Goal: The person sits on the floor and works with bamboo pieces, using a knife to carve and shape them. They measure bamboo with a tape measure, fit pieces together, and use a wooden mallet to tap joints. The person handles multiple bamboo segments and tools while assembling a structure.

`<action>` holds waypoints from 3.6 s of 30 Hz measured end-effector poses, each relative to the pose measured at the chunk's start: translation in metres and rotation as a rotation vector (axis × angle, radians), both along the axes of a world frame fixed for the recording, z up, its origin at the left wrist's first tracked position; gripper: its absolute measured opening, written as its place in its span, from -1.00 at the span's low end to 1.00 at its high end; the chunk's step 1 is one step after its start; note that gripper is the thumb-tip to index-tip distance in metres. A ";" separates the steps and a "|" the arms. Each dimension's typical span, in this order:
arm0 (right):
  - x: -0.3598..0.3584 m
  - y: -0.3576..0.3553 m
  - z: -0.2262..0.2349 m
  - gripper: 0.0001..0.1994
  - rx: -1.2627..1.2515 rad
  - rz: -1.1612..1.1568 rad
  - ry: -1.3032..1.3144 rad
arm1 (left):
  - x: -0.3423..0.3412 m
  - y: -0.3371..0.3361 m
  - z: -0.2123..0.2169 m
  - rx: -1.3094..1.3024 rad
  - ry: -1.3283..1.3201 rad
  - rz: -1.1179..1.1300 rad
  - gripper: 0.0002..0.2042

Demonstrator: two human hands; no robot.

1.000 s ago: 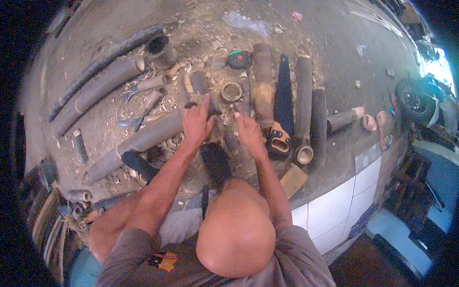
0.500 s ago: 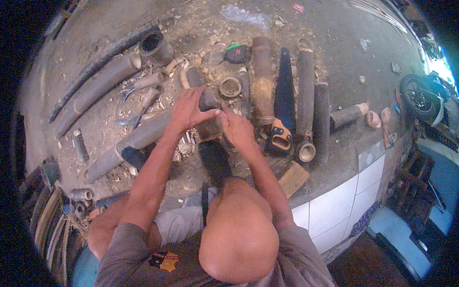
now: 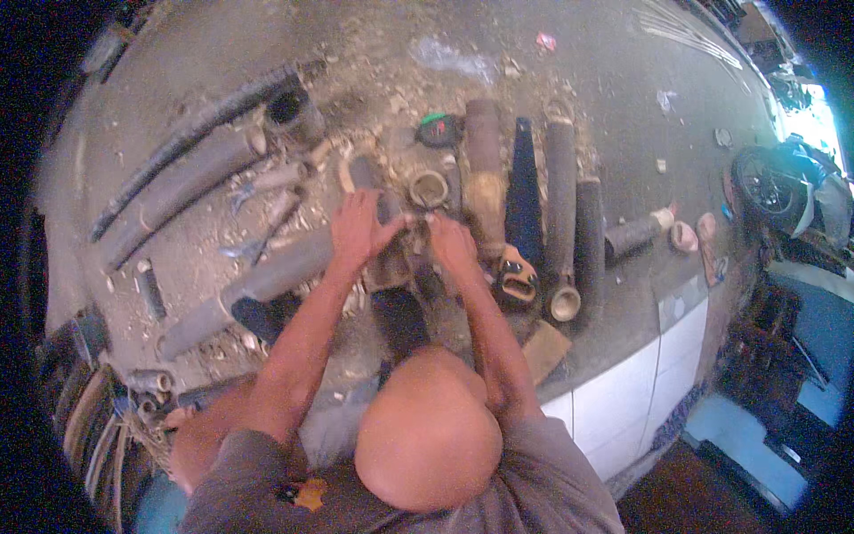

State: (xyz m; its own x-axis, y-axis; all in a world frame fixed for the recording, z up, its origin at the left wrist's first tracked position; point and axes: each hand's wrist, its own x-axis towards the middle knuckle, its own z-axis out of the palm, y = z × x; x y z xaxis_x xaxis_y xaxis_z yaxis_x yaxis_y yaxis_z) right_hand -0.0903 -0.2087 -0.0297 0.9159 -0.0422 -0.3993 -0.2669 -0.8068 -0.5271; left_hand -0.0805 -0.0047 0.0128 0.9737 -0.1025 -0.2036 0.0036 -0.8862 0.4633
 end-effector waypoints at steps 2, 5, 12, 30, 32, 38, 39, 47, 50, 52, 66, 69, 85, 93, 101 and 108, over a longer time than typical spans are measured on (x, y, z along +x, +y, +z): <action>-0.023 0.008 0.024 -0.48 0.162 -0.043 -0.033 | -0.010 0.013 -0.002 0.028 -0.020 -0.080 -0.18; -0.038 0.009 0.045 -0.49 0.216 -0.068 -0.014 | -0.003 0.021 -0.002 0.018 -0.026 -0.188 -0.15; -0.055 0.001 0.048 -0.47 0.272 -0.181 0.121 | -0.011 0.006 0.013 0.130 -0.123 -0.148 -0.13; -0.036 0.032 0.075 -0.53 0.035 0.164 -0.032 | -0.001 0.025 0.001 -0.066 -0.014 -0.125 -0.03; -0.034 0.031 0.075 -0.53 0.007 0.171 -0.009 | -0.001 0.023 -0.001 -0.088 -0.020 -0.110 -0.05; -0.032 0.027 0.052 -0.54 0.035 0.131 -0.097 | 0.000 0.011 0.003 -0.079 0.023 -0.004 -0.09; -0.031 0.026 0.048 -0.54 0.043 0.127 -0.122 | 0.002 0.008 0.009 -0.057 0.053 0.008 -0.10; -0.028 0.033 0.045 -0.52 0.049 0.090 -0.113 | 0.003 0.034 0.001 -0.096 -0.025 -0.236 -0.16; -0.030 0.035 0.058 -0.52 0.049 0.112 -0.131 | 0.002 0.029 -0.004 0.031 -0.067 -0.270 -0.14; -0.033 0.038 0.059 -0.52 0.036 0.138 -0.112 | -0.004 0.028 -0.003 0.077 -0.125 -0.234 -0.11; -0.032 0.032 0.063 -0.53 0.029 0.183 -0.030 | -0.001 0.024 0.009 -0.012 -0.060 -0.117 -0.01; -0.033 0.034 0.070 -0.55 0.023 0.187 -0.004 | -0.005 0.026 0.000 -0.035 -0.101 -0.091 -0.01; -0.023 0.035 0.043 -0.57 0.052 0.158 -0.196 | 0.006 0.018 -0.001 -0.043 -0.062 0.006 -0.04; -0.029 0.042 0.077 -0.60 -0.015 0.192 -0.060 | -0.005 0.021 -0.013 -0.110 -0.078 0.015 -0.05; -0.030 0.037 0.061 -0.60 0.003 0.151 -0.112 | -0.008 0.009 0.006 -0.115 -0.031 0.120 -0.07; -0.017 0.039 0.042 -0.60 0.049 0.161 -0.236 | 0.007 0.018 0.001 -0.127 -0.086 0.087 -0.13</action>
